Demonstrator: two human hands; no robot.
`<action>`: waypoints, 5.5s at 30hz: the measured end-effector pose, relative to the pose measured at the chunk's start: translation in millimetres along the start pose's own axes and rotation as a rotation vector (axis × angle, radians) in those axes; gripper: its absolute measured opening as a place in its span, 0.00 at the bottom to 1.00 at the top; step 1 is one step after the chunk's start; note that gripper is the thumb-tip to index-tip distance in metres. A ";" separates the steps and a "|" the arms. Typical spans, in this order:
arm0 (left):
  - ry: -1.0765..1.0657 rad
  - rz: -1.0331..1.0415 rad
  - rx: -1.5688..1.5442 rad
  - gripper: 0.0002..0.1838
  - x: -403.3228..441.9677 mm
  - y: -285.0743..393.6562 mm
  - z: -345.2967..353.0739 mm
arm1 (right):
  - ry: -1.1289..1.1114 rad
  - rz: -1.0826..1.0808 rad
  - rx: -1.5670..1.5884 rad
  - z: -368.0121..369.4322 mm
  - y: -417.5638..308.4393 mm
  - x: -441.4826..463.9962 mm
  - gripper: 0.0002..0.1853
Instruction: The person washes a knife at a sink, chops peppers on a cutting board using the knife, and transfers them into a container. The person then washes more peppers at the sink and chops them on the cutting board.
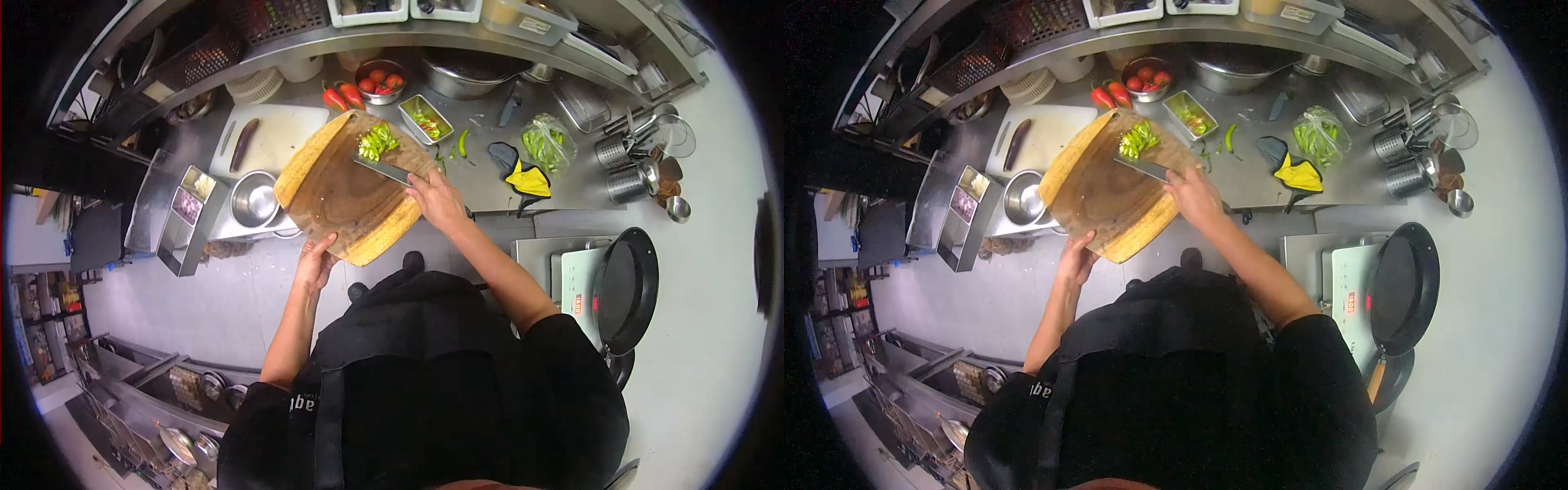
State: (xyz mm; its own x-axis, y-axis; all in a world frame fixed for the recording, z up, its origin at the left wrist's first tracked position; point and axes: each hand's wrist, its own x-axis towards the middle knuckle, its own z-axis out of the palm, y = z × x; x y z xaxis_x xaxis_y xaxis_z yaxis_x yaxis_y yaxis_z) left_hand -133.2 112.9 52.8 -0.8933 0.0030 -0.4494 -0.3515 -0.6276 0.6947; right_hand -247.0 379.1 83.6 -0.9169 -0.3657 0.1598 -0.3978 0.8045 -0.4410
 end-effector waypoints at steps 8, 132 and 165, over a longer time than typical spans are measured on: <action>-0.047 -0.027 0.065 0.23 23.7 20.0 36.5 | 0.096 0.116 -0.057 -14.5 39.3 26.1 0.16; -0.023 0.376 1.796 0.22 202.7 -34.5 93.5 | -0.468 0.467 0.094 60.5 15.3 24.2 0.16; -0.027 0.486 1.777 0.18 215.1 -46.0 79.9 | -0.451 0.405 0.132 68.1 18.6 28.9 0.17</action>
State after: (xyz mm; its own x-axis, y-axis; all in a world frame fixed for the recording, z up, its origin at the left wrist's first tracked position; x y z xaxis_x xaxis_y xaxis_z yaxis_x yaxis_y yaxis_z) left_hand -331.6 204.7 -31.0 -0.9915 0.1171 -0.0565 0.0788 0.8869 0.4552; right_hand -278.7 351.6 19.8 -0.8786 -0.2285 -0.4193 0.0126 0.8667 -0.4987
